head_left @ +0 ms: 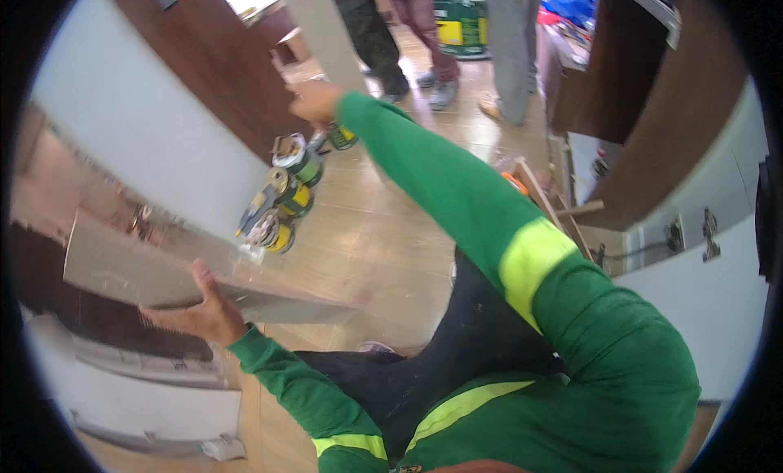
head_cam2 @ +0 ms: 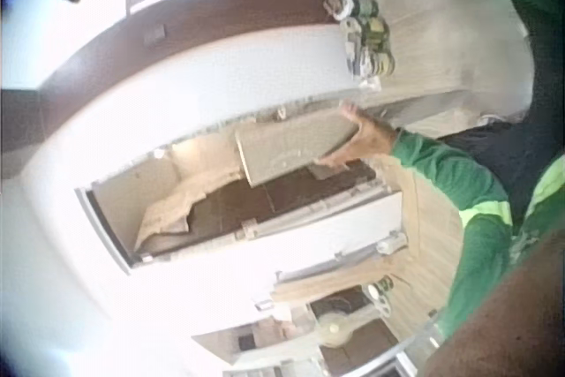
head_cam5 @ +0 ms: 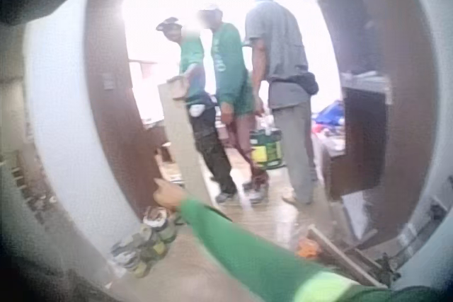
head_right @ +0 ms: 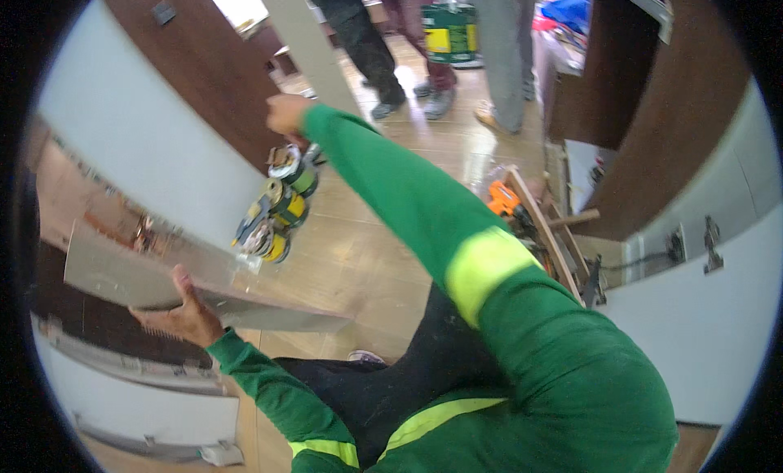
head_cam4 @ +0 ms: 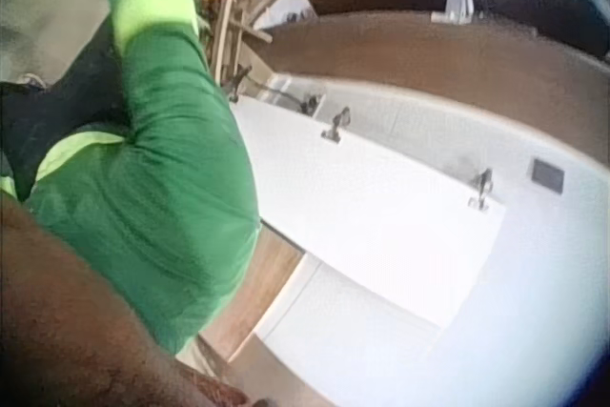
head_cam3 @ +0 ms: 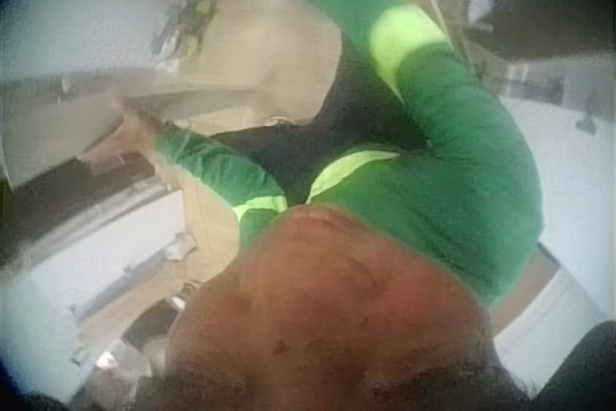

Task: The person sits on the floor and uses a hand saw to cut a long white wooden strip. After cutting, they lift the strip, walk to a nearby cabinet, and place the cut piece inside.

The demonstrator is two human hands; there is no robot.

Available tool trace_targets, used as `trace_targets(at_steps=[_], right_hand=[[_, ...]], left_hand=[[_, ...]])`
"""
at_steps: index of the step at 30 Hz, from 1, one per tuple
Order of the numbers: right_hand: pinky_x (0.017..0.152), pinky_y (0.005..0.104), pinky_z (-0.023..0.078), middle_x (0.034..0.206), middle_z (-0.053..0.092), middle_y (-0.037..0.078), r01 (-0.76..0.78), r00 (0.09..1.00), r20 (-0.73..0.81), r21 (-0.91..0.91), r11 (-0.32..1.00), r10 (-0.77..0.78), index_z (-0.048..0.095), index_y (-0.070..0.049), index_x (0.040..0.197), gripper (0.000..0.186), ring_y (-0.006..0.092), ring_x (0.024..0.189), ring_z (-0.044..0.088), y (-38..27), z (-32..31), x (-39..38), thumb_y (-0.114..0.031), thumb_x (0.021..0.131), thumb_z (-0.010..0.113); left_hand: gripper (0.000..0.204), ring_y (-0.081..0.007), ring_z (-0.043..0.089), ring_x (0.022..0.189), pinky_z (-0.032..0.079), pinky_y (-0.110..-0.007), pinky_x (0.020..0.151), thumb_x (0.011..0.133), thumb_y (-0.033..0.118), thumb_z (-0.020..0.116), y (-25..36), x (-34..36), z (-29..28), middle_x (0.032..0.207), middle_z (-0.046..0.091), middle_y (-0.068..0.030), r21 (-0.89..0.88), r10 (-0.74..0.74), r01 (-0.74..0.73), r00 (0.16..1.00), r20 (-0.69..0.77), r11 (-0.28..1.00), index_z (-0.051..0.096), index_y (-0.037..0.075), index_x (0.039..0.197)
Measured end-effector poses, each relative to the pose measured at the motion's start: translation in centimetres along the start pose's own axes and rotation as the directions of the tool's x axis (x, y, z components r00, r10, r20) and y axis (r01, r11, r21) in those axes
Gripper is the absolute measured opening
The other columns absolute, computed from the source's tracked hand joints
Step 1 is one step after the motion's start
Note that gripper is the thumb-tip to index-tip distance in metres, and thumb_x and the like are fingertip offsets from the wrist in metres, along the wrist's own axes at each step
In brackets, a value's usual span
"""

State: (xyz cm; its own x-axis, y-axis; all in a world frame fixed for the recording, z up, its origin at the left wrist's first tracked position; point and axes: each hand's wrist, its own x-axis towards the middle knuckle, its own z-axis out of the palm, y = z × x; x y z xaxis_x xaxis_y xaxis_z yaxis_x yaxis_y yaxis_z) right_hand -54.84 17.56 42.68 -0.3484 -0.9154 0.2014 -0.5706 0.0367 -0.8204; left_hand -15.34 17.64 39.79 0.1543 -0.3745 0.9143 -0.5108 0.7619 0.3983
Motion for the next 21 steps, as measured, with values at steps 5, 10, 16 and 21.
trace_targets(at_steps=[5, 10, 16, 21], right_hand=[[0.058, 0.0368, 0.061, 0.087, 0.069, 0.013, -0.124, 0.991, 0.033, -0.054, 0.991, 0.126, 0.028, -0.020, 0.169, 0.082, 0.0237, 0.066, 0.069, -2.8, -2.2, 5.9, -0.019, 0.092, 0.056], [0.055, 0.0448, 0.059, 0.085, 0.073, 0.021, -0.010, 0.972, 0.230, -0.163, 0.987, 0.048, 0.041, 0.006, 0.157, 0.075, 0.0282, 0.062, 0.072, 2.1, 2.6, 0.3, -0.028, 0.093, 0.064], [0.075, 0.0421, 0.062, 0.114, 0.075, 0.019, 0.079, 0.616, 0.531, -0.776, 0.625, 0.582, 0.061, 0.001, 0.139, 0.060, 0.0270, 0.079, 0.076, 16.7, 4.1, -9.5, -0.039, 0.094, 0.068], [0.073, 0.0395, 0.060, 0.097, 0.078, 0.015, -0.184, 0.869, 0.371, -0.372, 0.910, 0.327, 0.057, -0.003, 0.149, 0.065, 0.0245, 0.081, 0.075, 16.9, 2.4, -10.0, -0.039, 0.096, 0.068]], left_hand=[[0.109, -0.0374, 0.048, 0.134, 0.041, -0.051, 0.117, 0.083, 0.035, 0.092, 2.6, 0.0, 0.7, 0.149, 0.039, -0.0256, -0.214, -0.078, 0.077, 0.997, 0.004, 0.974, 0.026, -0.009, 0.157], [0.113, -0.0347, 0.046, 0.138, 0.040, -0.048, 0.119, 0.081, 0.031, 0.094, -0.7, 1.1, -1.1, 0.151, 0.039, -0.0236, -0.001, -0.046, 0.047, 0.998, -0.049, 0.999, 0.024, -0.008, 0.159], [0.108, -0.0331, 0.048, 0.136, 0.042, -0.045, 0.118, 0.084, 0.028, 0.093, -1.1, 0.7, -1.4, 0.153, 0.039, -0.0244, -0.102, -0.082, 0.075, 0.994, -0.073, 0.992, 0.023, -0.007, 0.159], [0.116, -0.0325, 0.048, 0.136, 0.042, -0.044, 0.119, 0.078, 0.026, 0.098, 0.3, 0.9, -0.3, 0.152, 0.040, -0.0230, -0.164, -0.139, 0.127, 0.988, -0.065, 0.978, 0.023, -0.007, 0.159]])
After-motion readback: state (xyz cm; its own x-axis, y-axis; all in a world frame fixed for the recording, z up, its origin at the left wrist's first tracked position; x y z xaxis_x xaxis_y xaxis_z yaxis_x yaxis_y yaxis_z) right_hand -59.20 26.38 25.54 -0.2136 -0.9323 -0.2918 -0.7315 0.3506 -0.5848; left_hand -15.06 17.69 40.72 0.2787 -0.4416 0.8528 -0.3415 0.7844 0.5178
